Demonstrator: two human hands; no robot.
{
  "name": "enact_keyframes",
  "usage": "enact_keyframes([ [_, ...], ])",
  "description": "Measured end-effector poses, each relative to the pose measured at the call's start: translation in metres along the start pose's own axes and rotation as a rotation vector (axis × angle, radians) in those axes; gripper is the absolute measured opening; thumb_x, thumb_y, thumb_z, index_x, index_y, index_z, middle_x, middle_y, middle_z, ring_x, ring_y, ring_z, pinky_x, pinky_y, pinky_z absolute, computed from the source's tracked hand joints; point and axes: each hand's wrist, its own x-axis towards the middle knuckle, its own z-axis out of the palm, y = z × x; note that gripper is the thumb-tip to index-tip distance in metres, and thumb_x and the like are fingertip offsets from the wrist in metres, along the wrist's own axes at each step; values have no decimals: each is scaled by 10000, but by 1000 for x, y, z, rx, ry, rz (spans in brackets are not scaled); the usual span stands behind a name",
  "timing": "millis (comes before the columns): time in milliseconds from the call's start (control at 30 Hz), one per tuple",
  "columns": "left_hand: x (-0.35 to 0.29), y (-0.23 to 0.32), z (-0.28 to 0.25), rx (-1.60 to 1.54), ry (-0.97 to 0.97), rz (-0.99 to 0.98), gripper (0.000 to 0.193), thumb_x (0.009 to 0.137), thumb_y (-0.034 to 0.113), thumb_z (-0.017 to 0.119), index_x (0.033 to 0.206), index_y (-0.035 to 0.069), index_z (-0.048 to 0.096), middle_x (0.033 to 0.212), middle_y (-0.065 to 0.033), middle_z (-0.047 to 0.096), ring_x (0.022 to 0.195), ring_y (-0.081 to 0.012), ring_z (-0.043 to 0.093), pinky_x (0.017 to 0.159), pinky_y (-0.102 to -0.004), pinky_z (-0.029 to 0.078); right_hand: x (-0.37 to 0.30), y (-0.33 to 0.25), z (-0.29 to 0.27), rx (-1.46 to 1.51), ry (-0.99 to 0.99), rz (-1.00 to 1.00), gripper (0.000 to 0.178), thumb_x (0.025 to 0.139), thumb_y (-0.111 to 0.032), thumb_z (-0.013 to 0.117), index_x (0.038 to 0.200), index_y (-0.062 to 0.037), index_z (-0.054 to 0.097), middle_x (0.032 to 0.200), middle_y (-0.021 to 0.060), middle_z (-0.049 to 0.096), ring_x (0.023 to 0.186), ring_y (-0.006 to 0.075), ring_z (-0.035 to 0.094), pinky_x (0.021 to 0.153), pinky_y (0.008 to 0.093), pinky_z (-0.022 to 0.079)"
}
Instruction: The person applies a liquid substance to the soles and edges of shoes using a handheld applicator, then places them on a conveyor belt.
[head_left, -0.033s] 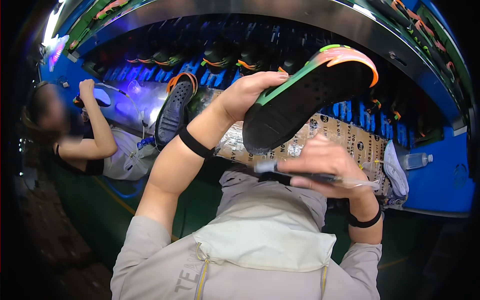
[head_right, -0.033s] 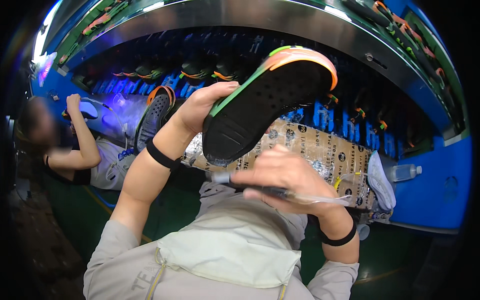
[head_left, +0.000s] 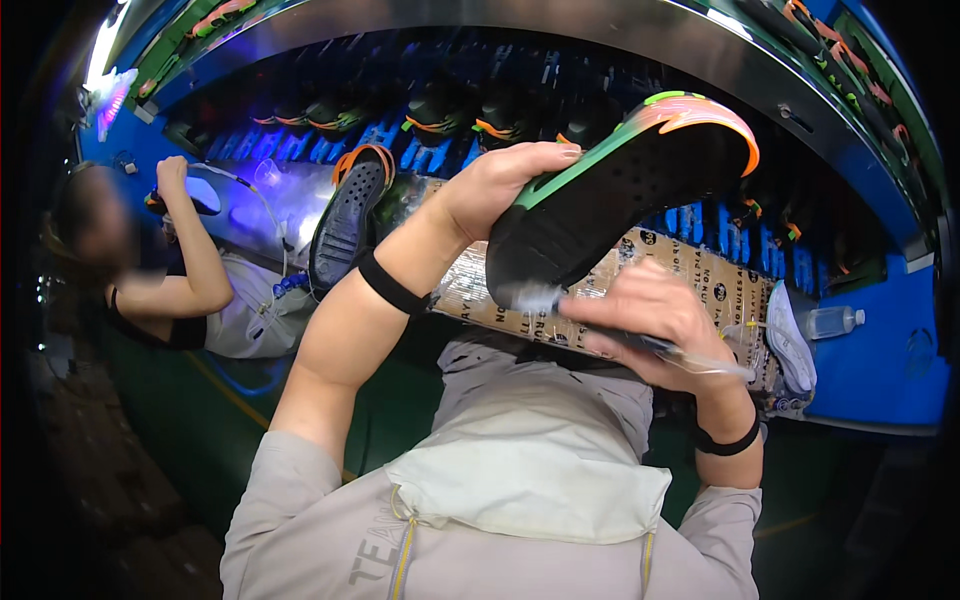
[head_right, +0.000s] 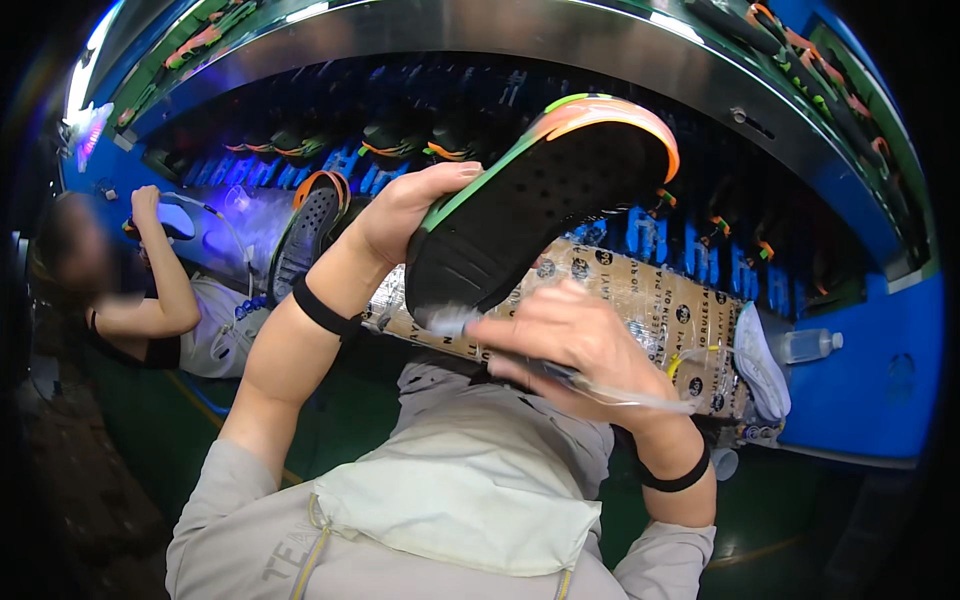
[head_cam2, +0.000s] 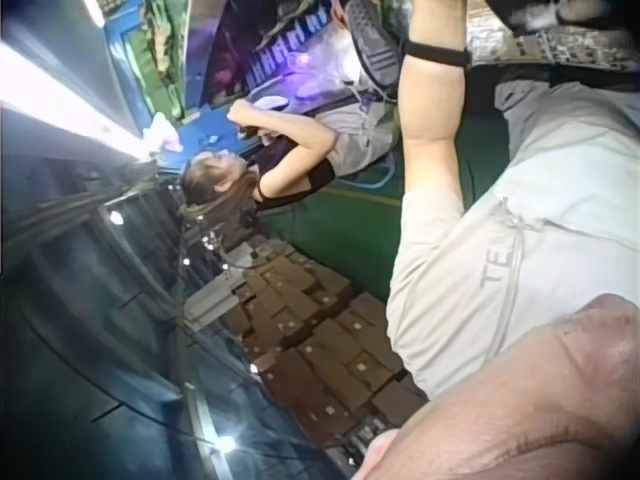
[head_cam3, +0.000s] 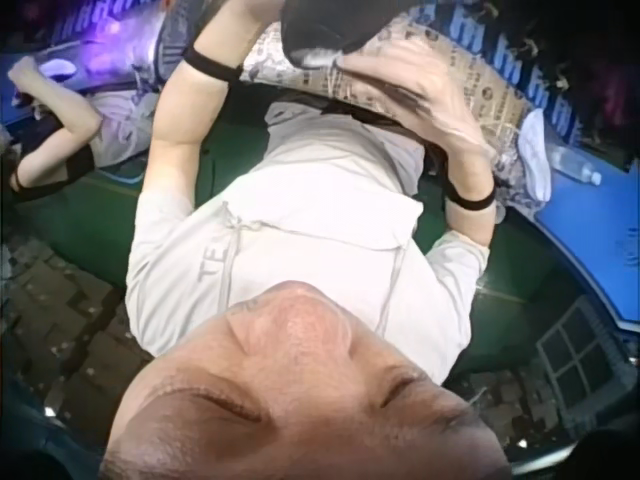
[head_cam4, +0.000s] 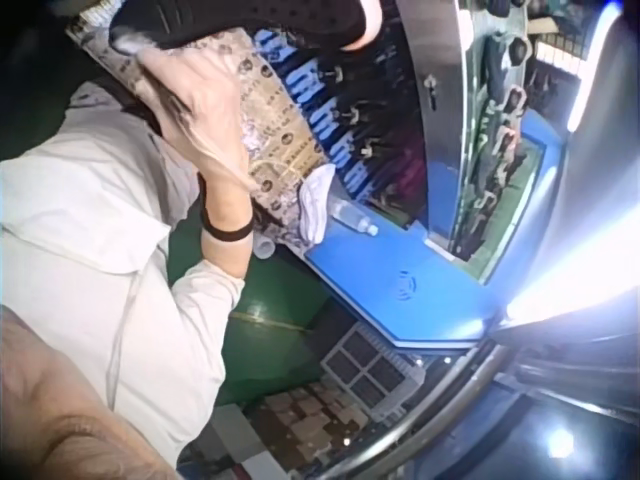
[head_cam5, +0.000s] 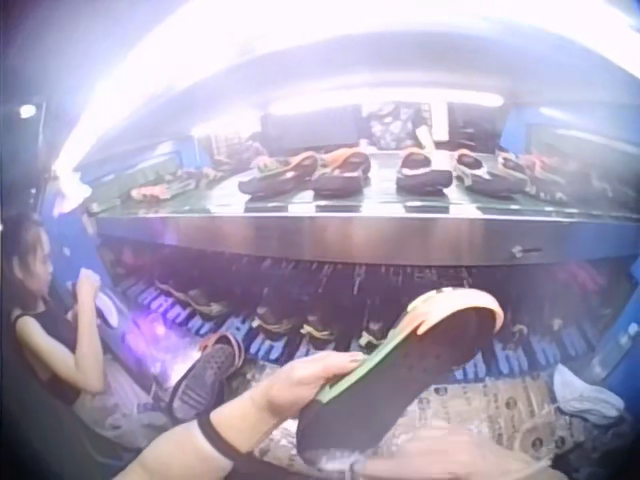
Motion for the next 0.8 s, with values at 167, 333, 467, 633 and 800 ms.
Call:
enact_keyframes([
  [167,1,-2,9,332,84,-31,356,1086,213,634,1311,-42,740,1280,-130,753,1159,-188,722,1009,-330,561,1,0,-1,-10,-173,-120,391,785,-95,892,1167,-106,810,787,24,585,770,235,579,742,390,426],
  [333,10,11,13,168,65,-205,405,1082,275,650,1338,-27,737,1217,-103,782,1135,-166,725,980,-327,568,2,1,-1,-207,-130,-65,384,788,-138,904,1158,-104,808,780,24,589,768,242,580,748,387,425],
  [467,9,8,9,104,93,-361,416,1086,309,644,1310,-26,745,1199,-106,789,1052,-150,748,911,-311,595,-1,3,-1,-11,-134,-60,363,810,-140,898,1158,-82,812,788,44,640,744,242,602,733,382,443],
  [633,-2,-20,-3,-323,69,-490,398,1086,276,616,1283,-46,741,1142,-131,802,952,-173,778,869,-324,627,-14,23,-7,71,65,255,258,870,-102,863,1118,-46,822,871,114,744,793,250,702,705,368,536],
  [800,-35,-61,3,-511,49,-387,483,1128,266,418,1382,-60,667,1259,-184,777,1056,-242,787,952,-393,638,-28,62,-23,148,468,499,211,919,-81,807,1124,-30,824,962,92,779,854,173,709,794,289,552],
])
